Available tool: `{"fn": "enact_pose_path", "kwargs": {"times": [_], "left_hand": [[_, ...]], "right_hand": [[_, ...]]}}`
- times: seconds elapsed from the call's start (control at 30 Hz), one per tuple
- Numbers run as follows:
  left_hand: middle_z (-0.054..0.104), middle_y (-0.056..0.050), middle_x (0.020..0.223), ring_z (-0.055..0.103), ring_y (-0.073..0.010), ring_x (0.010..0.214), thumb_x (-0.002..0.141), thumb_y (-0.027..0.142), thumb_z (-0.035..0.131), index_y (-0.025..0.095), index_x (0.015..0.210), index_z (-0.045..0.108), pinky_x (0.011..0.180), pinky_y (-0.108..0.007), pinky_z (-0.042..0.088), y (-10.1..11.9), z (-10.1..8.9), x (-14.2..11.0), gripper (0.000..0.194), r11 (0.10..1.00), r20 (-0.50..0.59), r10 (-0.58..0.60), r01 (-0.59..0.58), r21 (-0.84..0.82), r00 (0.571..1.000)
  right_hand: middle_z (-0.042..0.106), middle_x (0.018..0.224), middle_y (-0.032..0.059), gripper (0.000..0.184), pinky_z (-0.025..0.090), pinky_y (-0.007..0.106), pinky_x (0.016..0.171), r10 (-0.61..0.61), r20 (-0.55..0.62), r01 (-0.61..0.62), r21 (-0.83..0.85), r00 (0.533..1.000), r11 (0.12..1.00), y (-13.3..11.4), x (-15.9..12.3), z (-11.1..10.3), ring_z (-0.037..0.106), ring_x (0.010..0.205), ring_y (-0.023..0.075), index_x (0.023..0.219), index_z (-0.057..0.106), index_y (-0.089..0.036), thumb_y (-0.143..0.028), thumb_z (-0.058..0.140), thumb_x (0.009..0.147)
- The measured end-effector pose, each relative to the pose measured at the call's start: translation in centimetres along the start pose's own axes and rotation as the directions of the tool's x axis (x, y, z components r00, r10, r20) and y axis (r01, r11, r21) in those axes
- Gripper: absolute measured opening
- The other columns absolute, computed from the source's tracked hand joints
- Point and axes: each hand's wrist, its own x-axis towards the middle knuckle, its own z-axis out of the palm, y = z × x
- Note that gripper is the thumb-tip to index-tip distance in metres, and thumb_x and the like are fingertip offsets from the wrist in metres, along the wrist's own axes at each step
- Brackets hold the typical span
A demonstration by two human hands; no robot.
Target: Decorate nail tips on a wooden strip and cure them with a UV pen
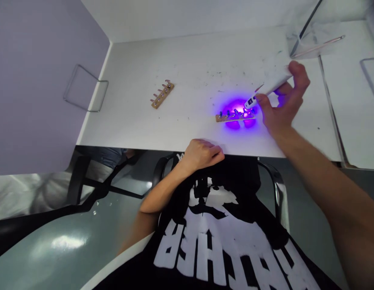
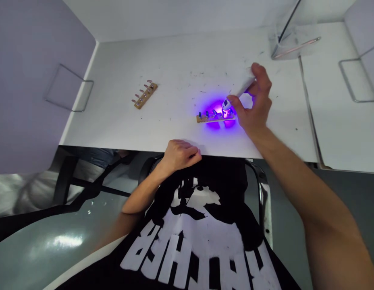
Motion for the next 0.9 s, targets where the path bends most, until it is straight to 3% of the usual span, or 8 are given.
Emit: {"fn": "enact_pose_path", "kwargs": {"times": [0.2,0.33,0.53,0.63,0.77,0.9], "left_hand": [[0.054,0.004,0.047,0.049,-0.0092,0.047,0.092,0.029,0.05,0.02,0.056,0.057,0.053,-0.028,0.032,0.0,0.0,-0.3,0.038,1.0,0.061,-0.006,0.006,0.007,0.998],[0.055,0.004,0.048,0.05,-0.0094,0.047,0.092,0.029,0.049,0.02,0.058,0.06,0.054,-0.028,0.034,0.1,-0.1,-0.3,0.037,1.0,0.086,-0.024,0.022,0.016,0.996],[0.055,0.003,0.047,0.049,-0.0098,0.047,0.093,0.031,0.046,0.02,0.058,0.06,0.054,-0.028,0.031,0.2,-0.1,-0.3,0.04,0.999,0.127,-0.034,0.032,0.017,0.991],[0.055,0.003,0.048,0.05,-0.01,0.048,0.094,0.031,0.045,0.019,0.059,0.061,0.054,-0.028,0.03,0.1,-0.1,-0.3,0.04,0.999,0.147,-0.045,0.042,0.021,0.988],[0.056,0.004,0.048,0.049,-0.0097,0.047,0.094,0.032,0.047,0.019,0.059,0.06,0.053,-0.028,0.029,0.0,0.1,-0.3,0.039,1.0,0.103,-0.028,0.026,0.012,0.994],[0.055,0.004,0.048,0.049,-0.0093,0.047,0.092,0.03,0.05,0.019,0.056,0.057,0.053,-0.028,0.03,-0.1,0.2,-0.3,0.038,1.0,0.061,-0.017,0.016,0.012,0.998]], "right_hand": [[0.036,0.149,0.0092,0.106,0.059,0.051,0.082,0.126,-0.027,-0.124,0.061,0.992,0.99,1.7,-0.9,-0.1,0.068,0.104,0.0255,0.142,0.037,-0.03,-0.083,0.071,0.057],[0.031,0.15,0.0081,0.101,0.058,0.052,0.081,0.119,0.041,-0.119,0.011,0.992,0.993,3.0,-1.4,-0.2,0.067,0.109,0.027,0.144,0.033,-0.031,-0.087,0.059,0.064],[0.036,0.148,0.0088,0.108,0.059,0.051,0.076,0.183,-0.043,-0.18,0.053,0.982,0.982,3.6,-1.5,-0.2,0.069,0.096,0.0238,0.138,0.04,-0.031,-0.09,0.067,0.052],[0.041,0.144,0.0089,0.109,0.059,0.051,0.076,0.155,-0.04,-0.153,0.055,0.987,0.987,3.8,-1.5,-0.6,0.068,0.101,0.0255,0.138,0.043,-0.028,-0.088,0.07,0.051],[0.047,0.141,0.0081,0.097,0.059,0.053,0.079,0.253,-0.084,-0.249,0.062,0.964,0.967,3.4,-1.3,-0.9,0.065,0.108,0.0277,0.131,0.051,-0.026,-0.086,0.069,0.057],[0.047,0.143,0.0065,0.101,0.058,0.057,0.082,0.32,-0.109,-0.312,0.089,0.941,0.946,2.1,-0.9,-0.6,0.068,0.1,0.0265,0.129,0.053,-0.026,-0.082,0.077,0.049]]}}
